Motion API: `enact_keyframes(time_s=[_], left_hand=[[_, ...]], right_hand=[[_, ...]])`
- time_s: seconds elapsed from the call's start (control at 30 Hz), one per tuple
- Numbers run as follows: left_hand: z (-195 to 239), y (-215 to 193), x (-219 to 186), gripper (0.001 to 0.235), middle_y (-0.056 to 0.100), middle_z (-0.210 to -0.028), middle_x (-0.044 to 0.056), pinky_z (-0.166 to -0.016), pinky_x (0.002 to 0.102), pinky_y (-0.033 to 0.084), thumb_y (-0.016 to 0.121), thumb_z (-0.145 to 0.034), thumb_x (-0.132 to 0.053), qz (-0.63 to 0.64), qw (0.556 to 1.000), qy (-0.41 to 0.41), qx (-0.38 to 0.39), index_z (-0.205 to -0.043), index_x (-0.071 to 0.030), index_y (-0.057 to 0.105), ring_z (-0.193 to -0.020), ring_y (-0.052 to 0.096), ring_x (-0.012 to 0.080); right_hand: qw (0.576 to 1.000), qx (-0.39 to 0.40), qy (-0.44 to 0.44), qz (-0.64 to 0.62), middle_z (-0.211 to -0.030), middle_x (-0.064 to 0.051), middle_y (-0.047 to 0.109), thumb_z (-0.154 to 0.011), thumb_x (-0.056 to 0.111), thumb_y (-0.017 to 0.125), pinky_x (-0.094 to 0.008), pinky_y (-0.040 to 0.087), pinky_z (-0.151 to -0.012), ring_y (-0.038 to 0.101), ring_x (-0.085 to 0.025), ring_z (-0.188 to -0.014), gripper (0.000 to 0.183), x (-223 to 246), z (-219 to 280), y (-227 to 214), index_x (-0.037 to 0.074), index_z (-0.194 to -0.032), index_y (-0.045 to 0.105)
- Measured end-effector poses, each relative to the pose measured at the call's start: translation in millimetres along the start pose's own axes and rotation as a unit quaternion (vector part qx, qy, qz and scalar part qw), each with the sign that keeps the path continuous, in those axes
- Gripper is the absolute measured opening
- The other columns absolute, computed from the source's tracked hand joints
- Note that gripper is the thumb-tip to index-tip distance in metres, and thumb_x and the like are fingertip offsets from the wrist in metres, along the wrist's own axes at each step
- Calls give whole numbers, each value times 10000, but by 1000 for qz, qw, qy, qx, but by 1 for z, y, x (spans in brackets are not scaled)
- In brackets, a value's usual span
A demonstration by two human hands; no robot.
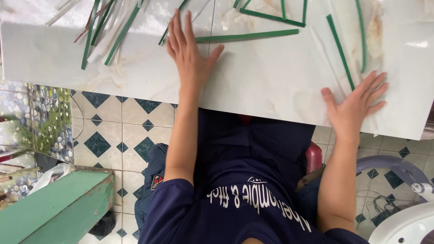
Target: Weaving green and white plastic strips together on a table to create a patterned mat or object.
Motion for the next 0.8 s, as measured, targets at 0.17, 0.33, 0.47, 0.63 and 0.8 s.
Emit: enact_keyframes(time_s=[0.17,0.33,0.47,0.63,0.8], left_hand=[[-32,9,37,1245,-22,-1674,96,-1259,627,102,864,-948,-795,-82,982,92,146,-1620,-171,21,-1563,-28,317],[-41,13,30,617,89,-1637,95,-1240,554,142,496,-1140,-437,-39,965,163,201,-1589,-141,192,-1526,67,293],[-40,10,25,425,202,-1583,149,-1178,547,242,434,-1134,-256,-37,969,191,155,-1535,-121,404,-1481,226,352],[-34,-6,29,366,254,-1554,195,-1139,561,291,477,-1114,-143,1,970,204,135,-1476,-123,520,-1450,297,394],[-26,-17,30,347,263,-1558,174,-1155,593,260,496,-1104,-128,15,973,185,139,-1444,-133,567,-1453,285,394]], right_hand=[[994,-31,-96,49,-1634,-104,-192,-1146,544,611,-659,-49,-1245,-174,-349,-1530,958,-4,-50,-5,100,-1619,-95],[978,-7,-193,73,-1637,-133,-109,-1159,425,517,-654,-20,-1247,-95,-400,-1526,764,35,-91,-9,116,-1621,-8],[970,-7,-229,86,-1611,-165,23,-1174,216,508,-630,17,-1187,0,-400,-1480,587,46,-117,-9,-4,-1616,190],[973,-34,-218,66,-1602,-197,115,-1139,236,359,-622,42,-1159,54,-428,-1451,545,45,-123,-8,-68,-1572,228],[972,-44,-222,63,-1597,-209,139,-1119,142,326,-626,42,-1141,39,-440,-1424,512,52,-117,-11,-104,-1563,259]])
Point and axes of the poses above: each hand's wrist, its own z-axis away from the middle knuckle, its own y-axis out of the palm, x = y × z, the point moved 8 cm from there along -z, towards the middle knuckle
